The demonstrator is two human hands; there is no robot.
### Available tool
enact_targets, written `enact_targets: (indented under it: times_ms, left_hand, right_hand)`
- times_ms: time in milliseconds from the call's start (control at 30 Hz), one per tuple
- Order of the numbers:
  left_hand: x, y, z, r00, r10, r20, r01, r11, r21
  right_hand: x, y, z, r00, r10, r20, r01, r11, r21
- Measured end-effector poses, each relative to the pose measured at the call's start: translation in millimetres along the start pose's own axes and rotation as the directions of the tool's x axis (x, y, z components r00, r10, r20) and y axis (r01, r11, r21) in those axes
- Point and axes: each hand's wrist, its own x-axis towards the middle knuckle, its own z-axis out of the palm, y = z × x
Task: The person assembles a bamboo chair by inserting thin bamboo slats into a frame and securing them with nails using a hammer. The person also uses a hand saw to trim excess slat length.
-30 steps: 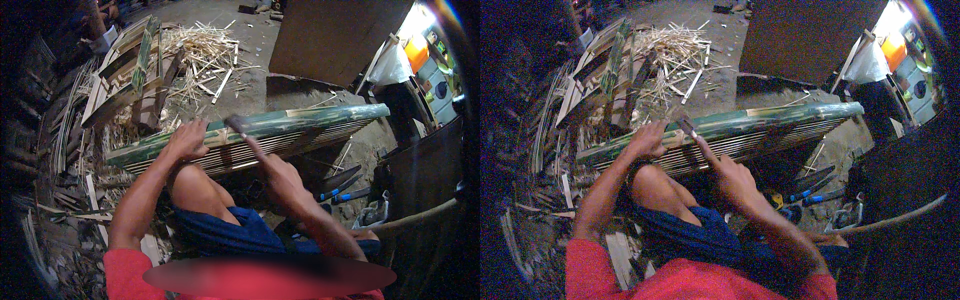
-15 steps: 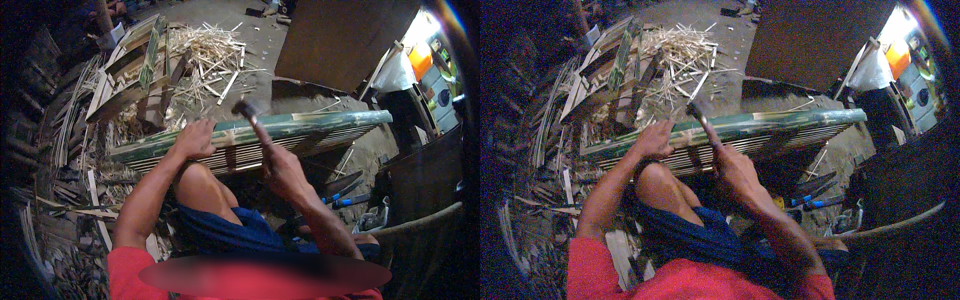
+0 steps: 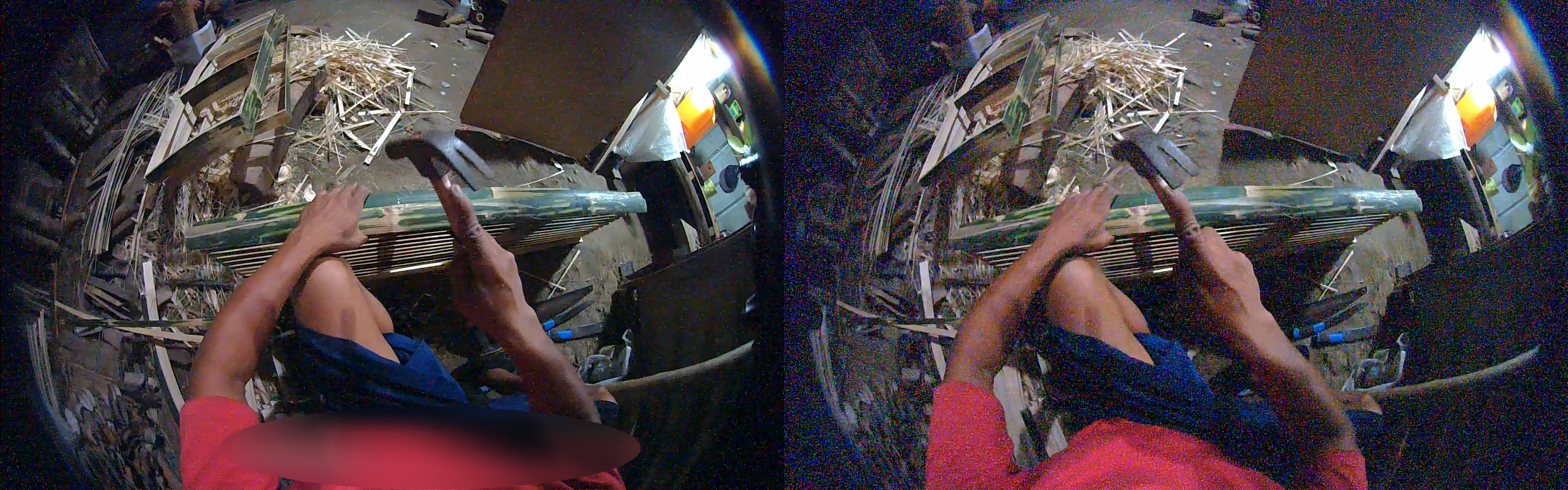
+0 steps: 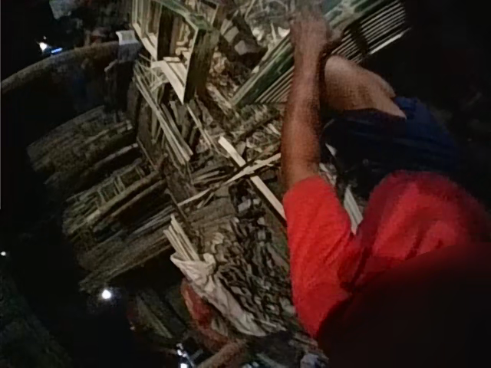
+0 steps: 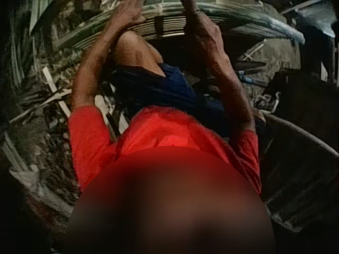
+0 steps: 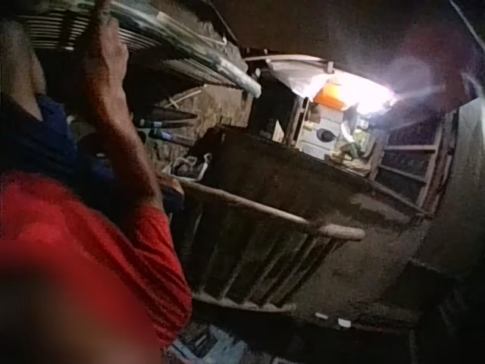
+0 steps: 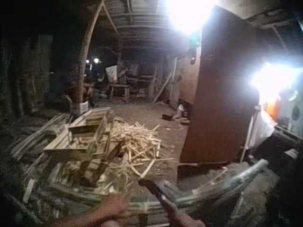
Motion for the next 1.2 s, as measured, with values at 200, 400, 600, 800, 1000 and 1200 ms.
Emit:
enact_targets:
  times_ms: [200,400,600,800,1000,1200]
  left_hand:
    - [3,-1,-12,0.993,0.019,0.116,-0.013,0.999,-0.048]
    - [-133,-20,-47,0.890,-0.453,0.046,0.403,0.737,-0.542]
    - [-311,32,124,0.414,-0.502,0.759,0.749,0.662,0.030]
    - [-383,63,303,0.480,-0.603,0.638,0.681,0.714,0.163]
    - [-394,62,331,0.485,-0.616,0.620,0.683,0.710,0.171]
    - [-391,59,333,0.501,-0.614,0.610,0.688,0.710,0.149]
  right_hand:
    - [26,11,16,0.988,0.047,0.150,-0.030,0.993,-0.111]
    - [84,-11,95,0.951,-0.288,-0.116,0.301,0.946,0.120]
    - [123,-60,172,0.947,-0.274,0.166,0.223,0.936,0.273]
    - [119,-53,172,0.951,-0.220,0.217,0.162,0.953,0.256]
    - [114,-61,166,0.945,-0.273,0.182,0.214,0.933,0.290]
    - [111,-62,167,0.940,-0.301,0.159,0.262,0.938,0.227]
